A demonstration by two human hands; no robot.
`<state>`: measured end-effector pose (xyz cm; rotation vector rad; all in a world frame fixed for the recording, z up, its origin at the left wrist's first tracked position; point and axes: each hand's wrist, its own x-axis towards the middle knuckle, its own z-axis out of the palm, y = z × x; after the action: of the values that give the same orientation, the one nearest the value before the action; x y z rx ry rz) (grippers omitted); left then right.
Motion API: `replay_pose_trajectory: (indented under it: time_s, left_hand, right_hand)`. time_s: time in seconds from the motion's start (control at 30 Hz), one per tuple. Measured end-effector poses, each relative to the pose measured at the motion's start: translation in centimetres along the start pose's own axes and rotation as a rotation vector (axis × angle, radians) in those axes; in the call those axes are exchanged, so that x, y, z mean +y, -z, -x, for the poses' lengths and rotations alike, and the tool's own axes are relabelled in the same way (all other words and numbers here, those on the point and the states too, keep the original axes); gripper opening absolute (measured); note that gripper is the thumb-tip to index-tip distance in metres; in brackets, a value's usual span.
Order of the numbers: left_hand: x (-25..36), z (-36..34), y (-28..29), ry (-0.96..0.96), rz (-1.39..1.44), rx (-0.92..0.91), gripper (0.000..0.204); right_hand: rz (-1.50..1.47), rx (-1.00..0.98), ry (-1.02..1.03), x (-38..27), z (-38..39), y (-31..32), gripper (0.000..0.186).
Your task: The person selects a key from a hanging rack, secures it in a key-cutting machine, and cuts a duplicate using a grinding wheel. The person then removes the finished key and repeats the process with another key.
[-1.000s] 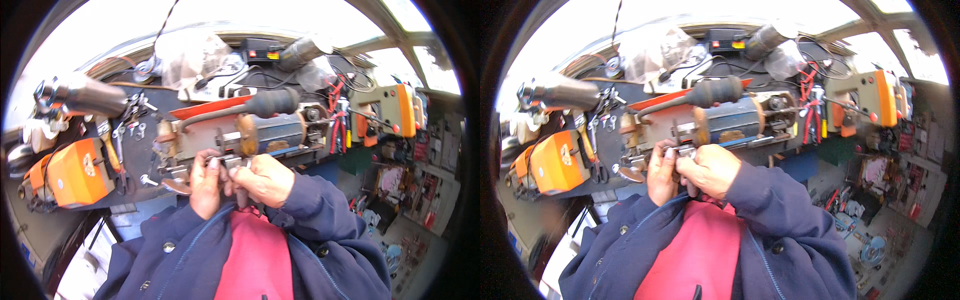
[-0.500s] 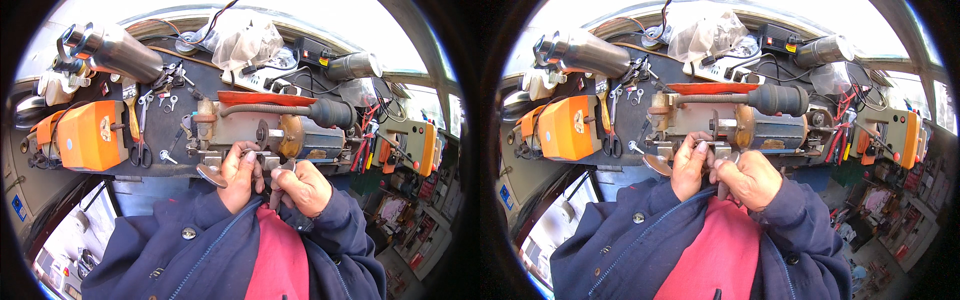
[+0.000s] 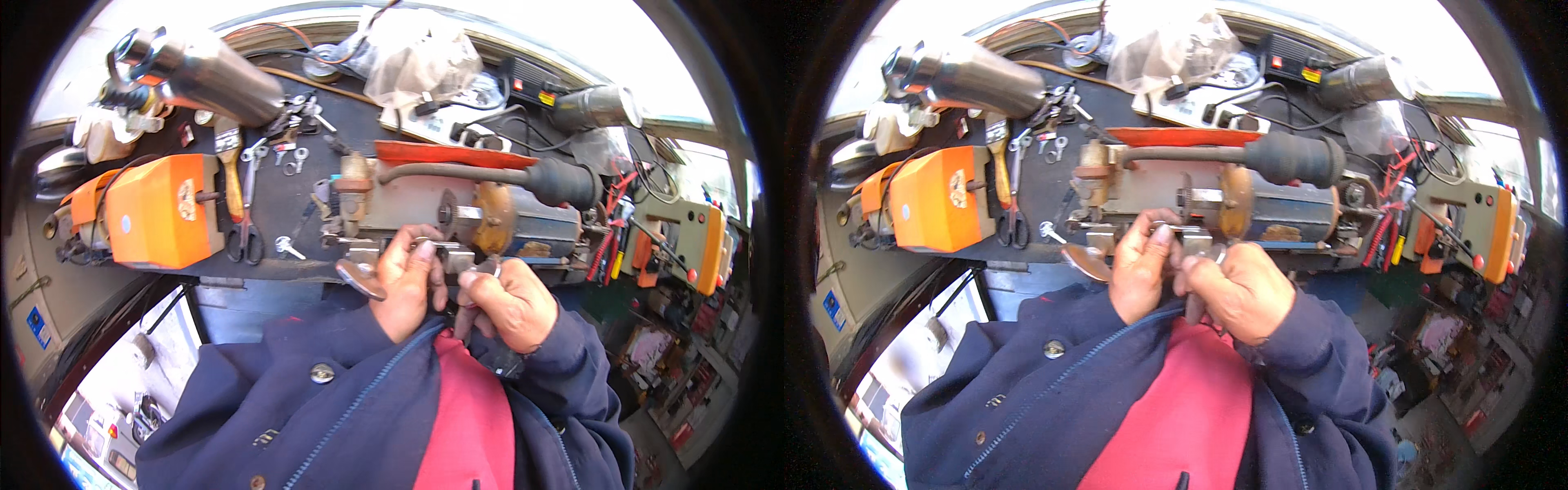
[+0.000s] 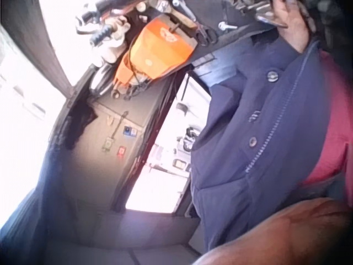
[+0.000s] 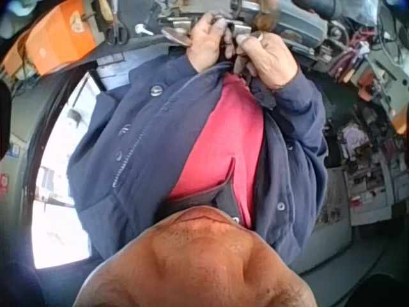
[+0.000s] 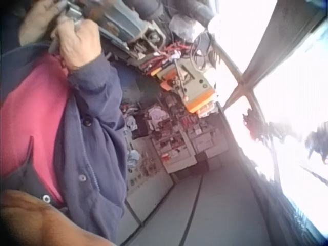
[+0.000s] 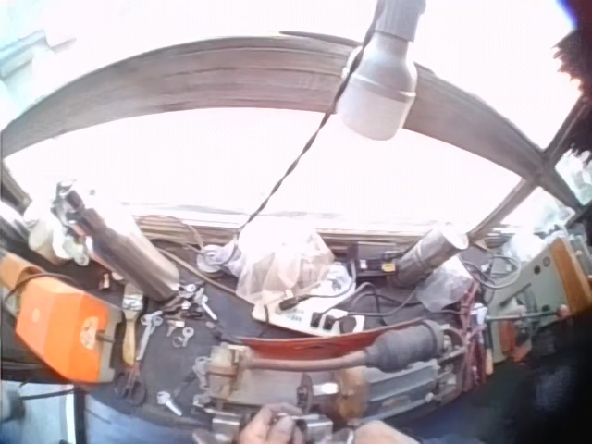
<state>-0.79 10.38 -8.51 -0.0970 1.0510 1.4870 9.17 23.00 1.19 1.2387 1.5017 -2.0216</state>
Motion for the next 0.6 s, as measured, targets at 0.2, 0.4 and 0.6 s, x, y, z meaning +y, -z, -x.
replay_pose_trajectory:
  time_s: [0.2,0.4,0.6]
  left_hand:
    - [0.01,-0.16,0.23,-0.005,-0.088,-0.025,0.019]
    - [-0.08,-0.09,0.29,-0.013,-0.098,-0.028,0.020]
    - [-0.03,-0.10,0.34,-0.009,-0.103,-0.032,0.020]
  right_hand:
    - [-0.029,0.014,-0.053,-0.76,0.18,-0.32,0.041]
    - [-0.036,0.014,-0.054,-0.86,0.16,-0.40,0.041]
    - [-0.053,0.007,-0.055,-0.87,0.15,-0.30,0.041]
